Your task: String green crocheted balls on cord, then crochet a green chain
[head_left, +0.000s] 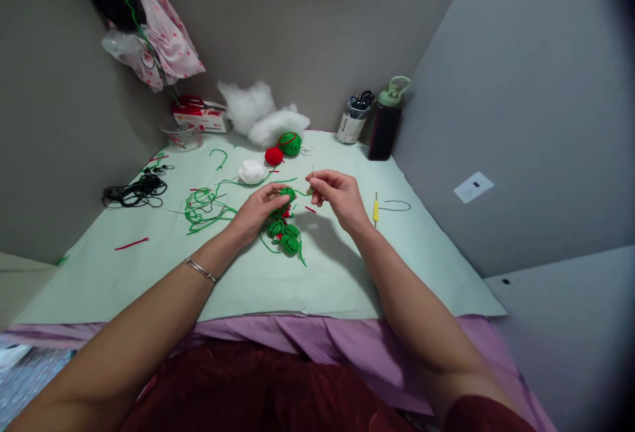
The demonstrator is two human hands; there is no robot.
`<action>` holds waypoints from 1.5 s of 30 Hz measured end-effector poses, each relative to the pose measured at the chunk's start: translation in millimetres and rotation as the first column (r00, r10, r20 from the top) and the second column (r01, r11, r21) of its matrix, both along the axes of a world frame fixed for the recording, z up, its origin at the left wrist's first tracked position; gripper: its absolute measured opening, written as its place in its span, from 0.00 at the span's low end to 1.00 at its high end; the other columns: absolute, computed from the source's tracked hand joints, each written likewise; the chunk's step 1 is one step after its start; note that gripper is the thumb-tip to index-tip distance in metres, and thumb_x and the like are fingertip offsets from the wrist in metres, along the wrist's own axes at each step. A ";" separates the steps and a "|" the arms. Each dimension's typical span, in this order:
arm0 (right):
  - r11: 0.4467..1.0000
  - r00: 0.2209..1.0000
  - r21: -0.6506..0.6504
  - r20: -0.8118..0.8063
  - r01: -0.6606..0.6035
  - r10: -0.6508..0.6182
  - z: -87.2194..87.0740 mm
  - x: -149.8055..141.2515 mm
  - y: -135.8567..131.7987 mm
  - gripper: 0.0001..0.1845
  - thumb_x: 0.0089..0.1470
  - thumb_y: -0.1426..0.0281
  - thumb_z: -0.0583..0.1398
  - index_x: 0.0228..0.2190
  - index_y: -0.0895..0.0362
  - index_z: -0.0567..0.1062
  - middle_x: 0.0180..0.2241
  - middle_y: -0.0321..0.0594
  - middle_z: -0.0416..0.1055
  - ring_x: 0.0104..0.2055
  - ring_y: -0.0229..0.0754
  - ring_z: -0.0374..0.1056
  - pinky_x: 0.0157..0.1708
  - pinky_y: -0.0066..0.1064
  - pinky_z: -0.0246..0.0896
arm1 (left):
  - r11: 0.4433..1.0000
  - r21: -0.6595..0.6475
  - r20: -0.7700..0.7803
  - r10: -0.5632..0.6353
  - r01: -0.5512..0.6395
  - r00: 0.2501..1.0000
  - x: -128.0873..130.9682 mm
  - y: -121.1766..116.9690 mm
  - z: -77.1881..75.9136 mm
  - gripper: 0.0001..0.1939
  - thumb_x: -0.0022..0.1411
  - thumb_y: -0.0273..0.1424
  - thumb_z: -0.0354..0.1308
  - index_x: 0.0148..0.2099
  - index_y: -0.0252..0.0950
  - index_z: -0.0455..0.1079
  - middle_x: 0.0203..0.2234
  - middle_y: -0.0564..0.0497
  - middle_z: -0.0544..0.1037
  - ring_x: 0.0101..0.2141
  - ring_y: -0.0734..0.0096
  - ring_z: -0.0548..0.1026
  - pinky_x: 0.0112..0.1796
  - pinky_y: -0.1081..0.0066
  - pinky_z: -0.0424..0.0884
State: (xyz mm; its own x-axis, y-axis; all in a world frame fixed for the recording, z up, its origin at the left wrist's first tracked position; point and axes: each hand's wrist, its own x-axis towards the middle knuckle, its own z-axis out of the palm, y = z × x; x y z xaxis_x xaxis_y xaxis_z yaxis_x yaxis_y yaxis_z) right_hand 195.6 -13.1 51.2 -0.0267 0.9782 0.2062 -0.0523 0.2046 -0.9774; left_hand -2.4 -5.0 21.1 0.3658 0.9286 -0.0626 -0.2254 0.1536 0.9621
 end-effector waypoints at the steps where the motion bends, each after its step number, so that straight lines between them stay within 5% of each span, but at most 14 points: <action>1: 1.000 1.000 -0.023 -0.009 -0.017 0.017 1.3 0.3 -0.6 0.21 0.44 0.55 0.72 0.33 0.58 0.80 0.22 0.33 0.72 0.21 0.34 0.67 0.22 0.27 0.62 | 1.000 0.007 0.003 0.012 -0.012 1.000 -0.4 0.5 0.1 0.26 0.51 0.41 0.75 0.48 0.36 0.74 0.32 0.52 0.77 0.32 0.70 0.75 0.34 0.70 0.70; 18: 0.957 0.940 -0.189 0.224 -0.218 0.258 0.7 -1.9 -8.8 0.16 0.50 0.59 0.67 0.32 0.60 0.82 0.20 0.32 0.66 0.23 0.32 0.56 0.23 0.28 0.48 | 0.992 0.081 0.009 0.100 -0.100 0.995 -2.1 2.4 3.1 0.22 0.49 0.34 0.76 0.46 0.39 0.76 0.34 0.54 0.75 0.33 0.74 0.73 0.32 0.73 0.68; 39: 0.970 0.940 -0.161 0.261 -0.182 0.220 -6.5 -5.1 -5.8 0.13 0.49 0.60 0.66 0.29 0.58 0.79 0.20 0.32 0.66 0.23 0.33 0.57 0.23 0.28 0.48 | 0.987 0.153 -0.008 0.055 -0.053 0.998 -1.9 3.7 -5.3 0.19 0.51 0.33 0.74 0.46 0.38 0.77 0.35 0.51 0.79 0.36 0.70 0.75 0.37 0.70 0.71; 45: 0.975 0.949 -0.107 0.232 -0.194 0.215 -11.7 -15.3 -7.7 0.12 0.50 0.60 0.64 0.29 0.57 0.76 0.21 0.31 0.67 0.24 0.34 0.59 0.25 0.28 0.54 | 0.961 0.213 0.032 0.175 -0.178 0.984 -0.2 3.5 -3.0 0.18 0.45 0.28 0.75 0.39 0.36 0.75 0.35 0.52 0.79 0.37 0.69 0.75 0.40 0.69 0.72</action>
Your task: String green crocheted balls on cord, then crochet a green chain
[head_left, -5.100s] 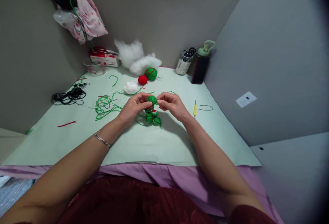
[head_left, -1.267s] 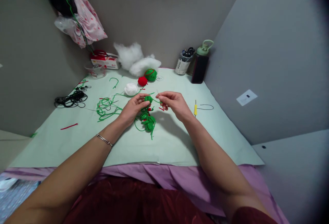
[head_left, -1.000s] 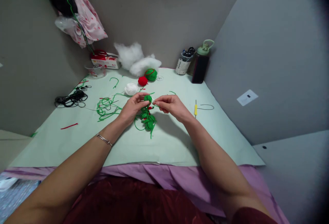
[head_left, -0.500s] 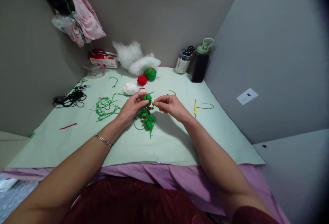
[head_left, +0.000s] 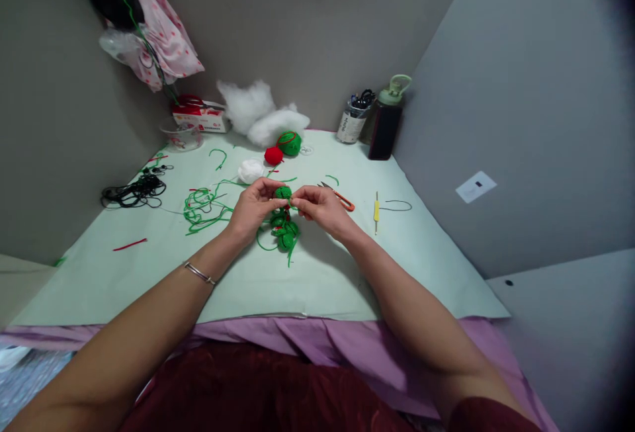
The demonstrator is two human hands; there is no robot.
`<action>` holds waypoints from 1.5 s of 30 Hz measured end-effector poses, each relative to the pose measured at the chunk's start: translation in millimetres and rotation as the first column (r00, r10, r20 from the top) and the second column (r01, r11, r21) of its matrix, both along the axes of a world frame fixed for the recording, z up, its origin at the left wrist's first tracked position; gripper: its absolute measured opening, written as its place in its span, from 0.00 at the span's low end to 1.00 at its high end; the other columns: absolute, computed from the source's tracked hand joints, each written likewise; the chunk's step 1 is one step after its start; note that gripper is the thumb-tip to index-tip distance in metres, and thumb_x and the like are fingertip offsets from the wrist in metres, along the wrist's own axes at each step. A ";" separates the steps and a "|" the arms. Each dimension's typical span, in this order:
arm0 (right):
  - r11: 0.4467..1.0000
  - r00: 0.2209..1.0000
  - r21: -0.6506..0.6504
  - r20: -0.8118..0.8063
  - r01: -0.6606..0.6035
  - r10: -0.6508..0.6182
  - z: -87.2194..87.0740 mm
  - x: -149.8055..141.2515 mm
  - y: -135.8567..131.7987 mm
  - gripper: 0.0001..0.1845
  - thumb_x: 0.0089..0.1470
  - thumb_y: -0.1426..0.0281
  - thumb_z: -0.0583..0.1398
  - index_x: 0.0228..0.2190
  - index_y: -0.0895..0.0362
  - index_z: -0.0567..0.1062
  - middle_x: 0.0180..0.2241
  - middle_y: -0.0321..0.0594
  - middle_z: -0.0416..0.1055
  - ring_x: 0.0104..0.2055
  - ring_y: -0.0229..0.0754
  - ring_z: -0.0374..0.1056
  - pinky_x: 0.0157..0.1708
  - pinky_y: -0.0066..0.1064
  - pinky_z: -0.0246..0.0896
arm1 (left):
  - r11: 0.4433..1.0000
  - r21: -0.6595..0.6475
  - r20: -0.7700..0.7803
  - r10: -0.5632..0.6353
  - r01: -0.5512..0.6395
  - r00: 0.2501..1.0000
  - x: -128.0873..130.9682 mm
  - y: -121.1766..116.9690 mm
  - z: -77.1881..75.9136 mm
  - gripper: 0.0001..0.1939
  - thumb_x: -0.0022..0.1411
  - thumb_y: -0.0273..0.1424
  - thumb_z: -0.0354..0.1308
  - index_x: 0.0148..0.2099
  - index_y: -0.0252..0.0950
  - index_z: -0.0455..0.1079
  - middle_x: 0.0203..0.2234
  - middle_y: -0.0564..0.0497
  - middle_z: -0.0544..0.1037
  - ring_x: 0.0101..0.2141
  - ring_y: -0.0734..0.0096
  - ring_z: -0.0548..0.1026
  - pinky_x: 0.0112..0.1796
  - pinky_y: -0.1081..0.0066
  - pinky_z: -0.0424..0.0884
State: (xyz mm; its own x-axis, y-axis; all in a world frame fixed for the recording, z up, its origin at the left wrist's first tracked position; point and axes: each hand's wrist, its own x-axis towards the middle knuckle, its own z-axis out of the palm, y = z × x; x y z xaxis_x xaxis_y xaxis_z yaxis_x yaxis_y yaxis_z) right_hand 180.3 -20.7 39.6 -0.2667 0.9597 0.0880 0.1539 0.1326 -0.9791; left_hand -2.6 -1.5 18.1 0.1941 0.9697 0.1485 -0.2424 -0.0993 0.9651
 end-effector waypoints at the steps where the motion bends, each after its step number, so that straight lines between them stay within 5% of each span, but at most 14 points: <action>1: 1.000 1.000 0.010 0.002 0.006 -0.006 0.0 -1.2 -0.3 0.12 0.50 0.60 0.64 0.29 0.57 0.76 0.21 0.31 0.67 0.24 0.34 0.60 0.26 0.29 0.54 | 1.000 0.005 0.001 0.009 -0.009 1.000 0.3 -0.2 0.6 0.18 0.44 0.28 0.74 0.38 0.36 0.74 0.34 0.52 0.79 0.36 0.69 0.76 0.40 0.68 0.72; 10: 1.000 1.000 0.006 0.009 0.012 -0.012 2.1 3.4 1.3 0.13 0.49 0.60 0.67 0.27 0.57 0.77 0.22 0.32 0.69 0.23 0.33 0.60 0.25 0.28 0.55 | 0.999 0.003 -0.047 -0.033 0.033 0.998 -0.7 -1.7 4.0 0.18 0.43 0.27 0.74 0.38 0.36 0.75 0.31 0.52 0.79 0.36 0.67 0.76 0.40 0.66 0.74; 19: 0.974 0.994 -0.208 -0.085 -0.085 0.068 4.4 16.2 3.6 0.21 0.43 0.57 0.73 0.31 0.57 0.73 0.21 0.31 0.72 0.21 0.32 0.64 0.22 0.24 0.55 | 0.996 -0.004 -0.060 -0.093 0.092 0.994 -0.2 -4.5 2.5 0.18 0.51 0.33 0.74 0.45 0.37 0.80 0.33 0.51 0.78 0.35 0.69 0.74 0.39 0.67 0.71; 23: 0.946 0.990 -0.297 -0.099 -0.131 0.106 4.7 16.8 3.5 0.19 0.46 0.59 0.72 0.31 0.57 0.72 0.23 0.34 0.75 0.22 0.32 0.67 0.23 0.24 0.58 | 0.999 0.024 -0.039 -0.035 0.036 0.999 0.9 -4.0 1.4 0.16 0.51 0.33 0.74 0.43 0.38 0.79 0.35 0.52 0.78 0.36 0.70 0.73 0.38 0.70 0.71; 33: 0.952 0.987 -0.275 -0.121 -0.132 0.102 3.4 12.2 2.4 0.17 0.46 0.66 0.70 0.35 0.56 0.70 0.23 0.33 0.76 0.22 0.34 0.68 0.24 0.26 0.61 | 0.999 0.030 -0.073 -0.033 0.036 0.997 0.4 -3.1 -0.7 0.17 0.50 0.32 0.74 0.44 0.38 0.80 0.34 0.52 0.78 0.35 0.70 0.74 0.38 0.69 0.71; 38: 0.929 0.971 -0.343 -0.229 -0.141 0.063 11.5 11.8 -0.4 0.15 0.45 0.71 0.66 0.37 0.56 0.69 0.26 0.35 0.78 0.26 0.34 0.70 0.28 0.26 0.64 | 0.995 -0.005 -0.100 -0.101 0.101 0.990 1.8 -4.6 -1.9 0.17 0.52 0.33 0.73 0.44 0.37 0.80 0.33 0.51 0.80 0.34 0.68 0.75 0.37 0.67 0.72; 41: 0.942 0.981 -0.315 -0.186 -0.120 0.063 15.5 13.2 -0.9 0.13 0.48 0.69 0.64 0.37 0.55 0.70 0.27 0.37 0.78 0.25 0.35 0.70 0.27 0.27 0.63 | 0.987 -0.048 -0.107 -0.159 0.155 0.981 1.0 -4.2 -2.4 0.17 0.53 0.35 0.73 0.45 0.37 0.80 0.34 0.49 0.80 0.33 0.68 0.76 0.37 0.66 0.72; 45: 0.993 0.999 -0.119 -0.042 0.013 -0.018 13.7 16.0 1.2 0.12 0.51 0.62 0.66 0.31 0.58 0.75 0.24 0.33 0.71 0.21 0.31 0.59 0.22 0.25 0.52 | 0.978 -0.062 -0.116 -0.204 0.198 0.972 0.2 -4.1 -0.4 0.17 0.53 0.34 0.73 0.45 0.37 0.79 0.36 0.49 0.80 0.36 0.68 0.76 0.39 0.67 0.71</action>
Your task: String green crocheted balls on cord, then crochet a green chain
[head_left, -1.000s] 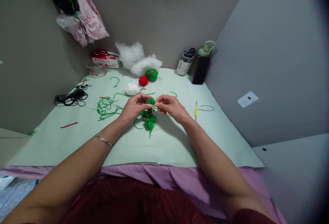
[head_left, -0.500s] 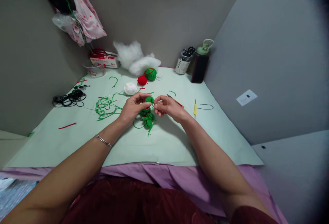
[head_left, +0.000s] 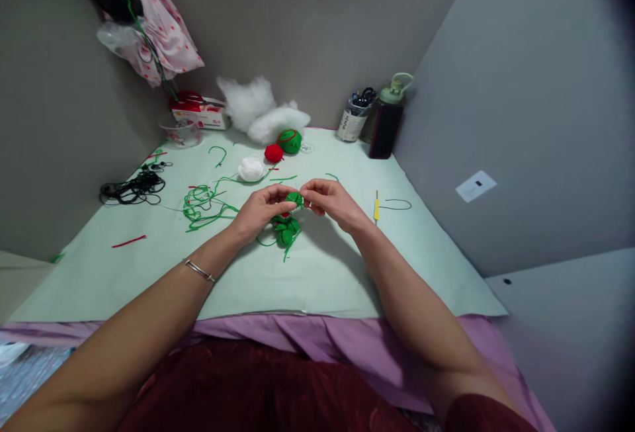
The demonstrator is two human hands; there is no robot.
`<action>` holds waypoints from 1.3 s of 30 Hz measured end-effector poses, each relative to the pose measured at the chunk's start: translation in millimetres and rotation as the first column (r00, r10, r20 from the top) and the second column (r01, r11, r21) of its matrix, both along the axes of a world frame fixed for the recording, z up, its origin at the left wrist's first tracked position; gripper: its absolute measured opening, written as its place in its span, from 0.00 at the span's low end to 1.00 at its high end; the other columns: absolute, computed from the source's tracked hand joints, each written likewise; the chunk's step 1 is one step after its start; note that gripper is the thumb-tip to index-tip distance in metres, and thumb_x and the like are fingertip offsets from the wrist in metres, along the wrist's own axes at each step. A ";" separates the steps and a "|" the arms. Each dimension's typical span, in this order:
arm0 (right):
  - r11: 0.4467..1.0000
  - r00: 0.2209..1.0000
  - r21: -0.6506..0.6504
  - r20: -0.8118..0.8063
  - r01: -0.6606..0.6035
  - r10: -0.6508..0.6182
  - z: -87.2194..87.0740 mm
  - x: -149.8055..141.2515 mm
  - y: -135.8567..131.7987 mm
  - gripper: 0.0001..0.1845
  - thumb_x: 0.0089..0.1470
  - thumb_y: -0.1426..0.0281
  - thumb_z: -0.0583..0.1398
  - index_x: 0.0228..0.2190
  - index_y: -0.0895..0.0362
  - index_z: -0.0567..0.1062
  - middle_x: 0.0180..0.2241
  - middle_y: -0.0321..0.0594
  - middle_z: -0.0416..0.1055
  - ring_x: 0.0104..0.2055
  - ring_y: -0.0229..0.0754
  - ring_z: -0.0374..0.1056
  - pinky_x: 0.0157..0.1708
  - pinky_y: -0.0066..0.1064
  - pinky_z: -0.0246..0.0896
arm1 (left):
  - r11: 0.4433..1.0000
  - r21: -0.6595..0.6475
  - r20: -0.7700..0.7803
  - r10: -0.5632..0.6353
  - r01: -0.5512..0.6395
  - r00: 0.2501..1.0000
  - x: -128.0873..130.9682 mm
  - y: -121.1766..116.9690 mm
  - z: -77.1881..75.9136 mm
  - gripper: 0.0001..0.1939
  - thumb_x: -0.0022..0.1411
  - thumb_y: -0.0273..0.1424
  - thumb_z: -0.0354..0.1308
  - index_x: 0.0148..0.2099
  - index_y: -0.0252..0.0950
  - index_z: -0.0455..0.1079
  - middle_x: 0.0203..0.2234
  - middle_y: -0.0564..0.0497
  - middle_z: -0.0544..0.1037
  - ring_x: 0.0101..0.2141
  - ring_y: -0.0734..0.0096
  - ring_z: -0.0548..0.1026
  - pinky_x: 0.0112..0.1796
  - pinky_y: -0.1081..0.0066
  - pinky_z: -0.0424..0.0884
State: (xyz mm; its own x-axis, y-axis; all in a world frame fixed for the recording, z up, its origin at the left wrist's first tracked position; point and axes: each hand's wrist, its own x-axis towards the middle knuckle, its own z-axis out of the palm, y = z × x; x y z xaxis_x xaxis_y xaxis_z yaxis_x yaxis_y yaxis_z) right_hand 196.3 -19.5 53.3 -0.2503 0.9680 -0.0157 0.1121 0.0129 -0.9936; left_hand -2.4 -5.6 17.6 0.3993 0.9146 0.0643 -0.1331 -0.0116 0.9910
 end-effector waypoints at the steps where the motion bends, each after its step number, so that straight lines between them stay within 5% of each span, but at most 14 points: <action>1: 0.999 1.000 0.029 0.007 0.013 -0.013 -1.2 0.2 0.6 0.13 0.50 0.61 0.67 0.30 0.58 0.76 0.23 0.32 0.70 0.22 0.30 0.58 0.22 0.25 0.51 | 1.000 0.006 0.012 0.002 -0.002 1.000 0.2 -0.3 0.9 0.17 0.51 0.33 0.74 0.44 0.38 0.78 0.36 0.50 0.80 0.37 0.69 0.76 0.39 0.68 0.71; 6: 0.999 0.998 -0.004 -0.044 0.044 -0.044 -7.7 -2.2 6.0 0.10 0.45 0.64 0.67 0.25 0.58 0.76 0.20 0.30 0.65 0.22 0.31 0.57 0.24 0.27 0.51 | 0.998 0.022 0.012 -0.053 0.052 0.999 1.3 -3.0 5.7 0.16 0.50 0.33 0.75 0.40 0.38 0.74 0.33 0.52 0.77 0.33 0.70 0.75 0.35 0.69 0.69; 11: 0.941 0.899 -0.113 -0.277 0.319 -0.339 -12.1 11.6 20.2 0.10 0.39 0.66 0.67 0.24 0.57 0.73 0.23 0.32 0.69 0.22 0.30 0.58 0.20 0.24 0.50 | 0.981 -0.052 -0.011 -0.188 0.187 0.982 0.0 -5.0 6.1 0.16 0.54 0.37 0.74 0.39 0.38 0.73 0.29 0.53 0.74 0.27 0.72 0.72 0.30 0.69 0.66; 14: 0.924 0.864 -0.181 -0.331 0.338 -0.381 -12.7 25.7 26.2 0.14 0.40 0.64 0.68 0.28 0.56 0.71 0.29 0.36 0.75 0.23 0.30 0.61 0.19 0.22 0.47 | 0.980 -0.070 -0.028 -0.190 0.188 0.981 -1.2 -5.4 6.9 0.15 0.56 0.38 0.72 0.42 0.38 0.74 0.31 0.53 0.74 0.29 0.73 0.72 0.31 0.70 0.66; 20: 0.919 0.919 0.031 0.002 0.393 -0.393 -23.8 35.7 34.3 0.09 0.49 0.63 0.65 0.28 0.56 0.75 0.23 0.34 0.73 0.19 0.32 0.58 0.21 0.26 0.53 | 0.976 -0.152 0.004 -0.159 0.158 0.987 -3.3 -5.3 11.6 0.17 0.56 0.39 0.72 0.46 0.39 0.75 0.35 0.53 0.73 0.32 0.74 0.73 0.35 0.72 0.70; 24: 0.886 0.850 0.299 0.293 0.354 -0.438 -28.7 34.5 34.0 0.08 0.55 0.67 0.61 0.33 0.58 0.80 0.35 0.41 0.78 0.25 0.35 0.63 0.31 0.31 0.61 | 0.971 -0.190 0.032 -0.143 0.147 0.989 -3.1 -5.3 12.9 0.18 0.54 0.40 0.73 0.44 0.38 0.74 0.36 0.52 0.74 0.31 0.74 0.74 0.35 0.71 0.70; 26: 0.900 0.886 0.338 0.273 0.276 -0.374 -23.5 31.0 27.8 0.14 0.59 0.63 0.60 0.42 0.57 0.80 0.45 0.44 0.79 0.28 0.35 0.66 0.33 0.31 0.63 | 0.972 -0.185 0.033 -0.144 0.148 0.989 -3.1 -5.3 13.1 0.18 0.55 0.40 0.72 0.44 0.38 0.74 0.37 0.52 0.75 0.31 0.74 0.74 0.34 0.71 0.70; 28: 0.960 0.971 0.266 0.194 0.084 -0.139 -14.7 26.1 18.7 0.21 0.63 0.56 0.58 0.50 0.55 0.76 0.51 0.44 0.76 0.29 0.34 0.68 0.31 0.31 0.63 | 0.972 -0.180 0.039 -0.148 0.152 0.988 -3.5 -5.2 13.1 0.18 0.56 0.41 0.72 0.44 0.38 0.74 0.37 0.51 0.75 0.31 0.73 0.74 0.35 0.71 0.70; 30: 0.971 0.975 0.192 0.197 -0.143 0.105 -6.6 21.3 10.2 0.21 0.63 0.53 0.58 0.45 0.56 0.77 0.44 0.42 0.77 0.29 0.35 0.67 0.30 0.30 0.61 | 0.973 -0.175 0.038 -0.144 0.149 0.989 -4.1 -4.7 13.1 0.18 0.57 0.40 0.70 0.45 0.38 0.73 0.36 0.51 0.75 0.31 0.72 0.74 0.35 0.71 0.70; 32: 0.956 0.949 0.145 0.229 -0.253 0.217 -2.4 17.5 5.1 0.21 0.62 0.53 0.60 0.31 0.58 0.76 0.29 0.37 0.72 0.28 0.35 0.64 0.29 0.29 0.57 | 0.975 -0.172 0.037 -0.136 0.141 0.990 -4.6 -4.0 12.8 0.17 0.60 0.40 0.68 0.47 0.38 0.72 0.35 0.52 0.75 0.30 0.72 0.74 0.34 0.71 0.69; 34: 0.965 0.964 0.142 0.183 -0.219 0.192 -2.6 14.4 4.0 0.22 0.60 0.54 0.62 0.23 0.58 0.72 0.22 0.33 0.65 0.26 0.34 0.59 0.28 0.29 0.53 | 0.976 -0.169 0.042 -0.135 0.140 0.990 -4.4 -3.4 12.4 0.16 0.62 0.39 0.66 0.49 0.40 0.72 0.33 0.53 0.75 0.29 0.72 0.73 0.32 0.72 0.68; 39: 0.998 0.982 0.070 -0.189 -0.002 0.016 -8.1 3.5 7.3 0.14 0.54 0.59 0.65 0.29 0.58 0.76 0.21 0.30 0.62 0.22 0.31 0.52 0.23 0.27 0.46 | 0.975 -0.141 0.056 -0.168 0.174 0.984 -0.8 -4.4 12.8 0.13 0.63 0.37 0.64 0.48 0.39 0.72 0.31 0.53 0.73 0.27 0.75 0.68 0.30 0.74 0.66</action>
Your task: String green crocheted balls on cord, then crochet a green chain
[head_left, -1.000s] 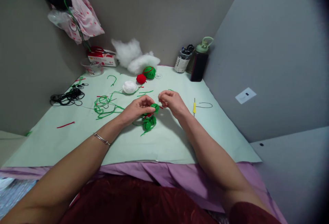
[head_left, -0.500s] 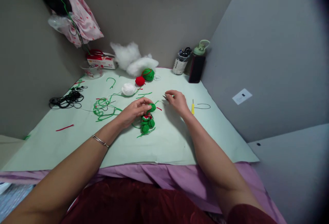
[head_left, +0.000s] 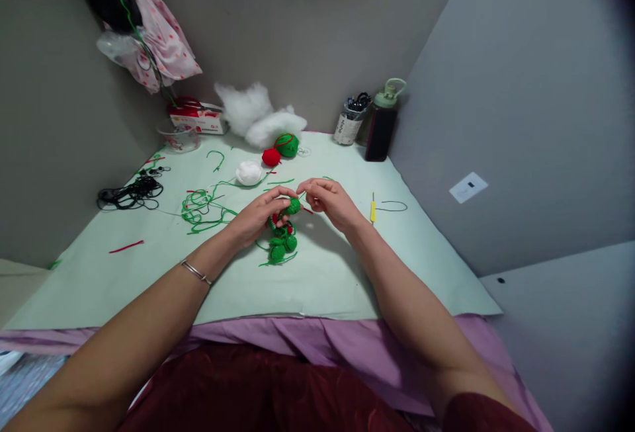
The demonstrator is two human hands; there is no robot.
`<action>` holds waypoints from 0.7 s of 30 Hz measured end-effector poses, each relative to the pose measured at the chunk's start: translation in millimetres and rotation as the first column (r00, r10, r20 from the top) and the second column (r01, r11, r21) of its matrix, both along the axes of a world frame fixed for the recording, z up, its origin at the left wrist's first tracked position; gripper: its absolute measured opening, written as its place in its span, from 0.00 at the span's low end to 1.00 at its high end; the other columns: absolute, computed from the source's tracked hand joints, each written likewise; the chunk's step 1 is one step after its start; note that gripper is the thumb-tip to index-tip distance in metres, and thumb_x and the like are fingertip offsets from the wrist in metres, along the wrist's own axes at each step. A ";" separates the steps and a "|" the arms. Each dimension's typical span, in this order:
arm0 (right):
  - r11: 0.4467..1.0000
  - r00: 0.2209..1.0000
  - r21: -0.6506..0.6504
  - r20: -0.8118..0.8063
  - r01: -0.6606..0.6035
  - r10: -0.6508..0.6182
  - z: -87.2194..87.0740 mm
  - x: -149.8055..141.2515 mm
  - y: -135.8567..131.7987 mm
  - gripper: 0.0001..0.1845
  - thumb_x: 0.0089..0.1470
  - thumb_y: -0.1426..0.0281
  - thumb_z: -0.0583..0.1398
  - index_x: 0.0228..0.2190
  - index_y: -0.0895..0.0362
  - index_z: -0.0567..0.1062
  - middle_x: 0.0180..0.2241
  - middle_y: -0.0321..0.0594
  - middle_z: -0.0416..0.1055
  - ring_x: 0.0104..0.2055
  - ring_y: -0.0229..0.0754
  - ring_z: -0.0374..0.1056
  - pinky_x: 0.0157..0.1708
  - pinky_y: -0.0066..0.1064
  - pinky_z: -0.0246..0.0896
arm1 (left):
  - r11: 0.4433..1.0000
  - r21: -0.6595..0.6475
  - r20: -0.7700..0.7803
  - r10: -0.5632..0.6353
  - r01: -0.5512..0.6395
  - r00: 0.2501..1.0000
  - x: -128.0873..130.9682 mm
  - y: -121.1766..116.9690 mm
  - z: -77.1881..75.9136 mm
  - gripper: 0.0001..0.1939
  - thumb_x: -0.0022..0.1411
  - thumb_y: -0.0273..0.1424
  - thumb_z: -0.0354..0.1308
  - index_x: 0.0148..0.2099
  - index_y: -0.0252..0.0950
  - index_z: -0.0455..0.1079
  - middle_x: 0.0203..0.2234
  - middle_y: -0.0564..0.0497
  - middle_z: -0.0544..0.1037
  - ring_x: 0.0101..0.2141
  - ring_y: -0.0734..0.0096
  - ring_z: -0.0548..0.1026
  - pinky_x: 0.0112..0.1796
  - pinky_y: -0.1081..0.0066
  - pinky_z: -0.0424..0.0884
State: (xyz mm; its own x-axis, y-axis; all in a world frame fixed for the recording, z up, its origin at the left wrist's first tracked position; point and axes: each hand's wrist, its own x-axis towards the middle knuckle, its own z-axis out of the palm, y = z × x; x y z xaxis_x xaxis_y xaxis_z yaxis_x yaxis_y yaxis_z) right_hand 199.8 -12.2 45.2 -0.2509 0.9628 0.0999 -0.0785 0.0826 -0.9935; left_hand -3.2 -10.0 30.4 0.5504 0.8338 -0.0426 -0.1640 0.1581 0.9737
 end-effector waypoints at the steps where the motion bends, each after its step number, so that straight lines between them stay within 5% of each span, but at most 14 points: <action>1: 0.999 0.997 -0.034 -0.071 -0.011 0.009 -0.1 -2.9 -0.1 0.15 0.53 0.58 0.65 0.28 0.58 0.75 0.22 0.30 0.62 0.22 0.31 0.51 0.22 0.27 0.44 | 1.000 0.008 0.005 -0.003 0.003 1.000 0.8 -0.5 0.4 0.13 0.63 0.37 0.64 0.48 0.39 0.72 0.31 0.53 0.72 0.27 0.75 0.67 0.29 0.74 0.65; 5: 0.989 0.968 -0.103 -0.241 -0.105 0.078 2.8 -13.5 -4.3 0.22 0.51 0.56 0.67 0.20 0.55 0.64 0.21 0.31 0.62 0.20 0.29 0.49 0.19 0.25 0.41 | 0.999 0.028 0.018 -0.018 0.018 1.000 2.1 -1.6 0.6 0.12 0.61 0.36 0.64 0.45 0.38 0.72 0.31 0.54 0.70 0.25 0.77 0.64 0.26 0.76 0.60; 12: 0.989 0.980 -0.104 -0.181 -0.106 0.086 -0.8 -17.5 -2.4 0.23 0.52 0.61 0.66 0.18 0.55 0.61 0.16 0.25 0.53 0.17 0.27 0.43 0.18 0.24 0.39 | 0.998 0.047 0.003 -0.032 0.032 0.999 1.5 -1.8 -4.3 0.08 0.60 0.34 0.62 0.39 0.38 0.68 0.27 0.55 0.70 0.23 0.77 0.63 0.24 0.77 0.58; 18: 0.970 0.970 -0.217 -0.238 -0.108 0.054 -12.2 -10.7 7.6 0.21 0.47 0.61 0.69 0.18 0.56 0.65 0.23 0.34 0.70 0.21 0.30 0.59 0.24 0.26 0.58 | 1.000 0.013 0.074 -0.027 0.026 0.997 2.0 -3.6 -5.0 0.12 0.60 0.36 0.64 0.43 0.38 0.69 0.32 0.52 0.76 0.30 0.72 0.72 0.29 0.74 0.66; 21: 0.969 0.975 -0.241 -0.221 -0.063 0.008 -11.1 -4.2 9.8 0.21 0.46 0.59 0.69 0.19 0.57 0.66 0.26 0.37 0.73 0.22 0.31 0.60 0.26 0.27 0.60 | 0.999 -0.033 0.085 -0.014 0.017 0.996 1.8 -3.5 -2.2 0.13 0.59 0.36 0.67 0.45 0.38 0.73 0.35 0.51 0.78 0.31 0.71 0.74 0.31 0.72 0.69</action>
State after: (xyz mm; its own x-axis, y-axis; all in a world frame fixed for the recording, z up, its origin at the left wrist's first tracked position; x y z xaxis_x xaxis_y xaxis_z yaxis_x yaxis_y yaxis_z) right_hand 195.6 -2.4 34.1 -0.2841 0.9553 -0.0820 -0.2923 -0.1677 -0.9415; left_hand -1.4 -13.5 28.2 0.5661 0.8240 -0.0231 -0.2425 0.1933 0.9507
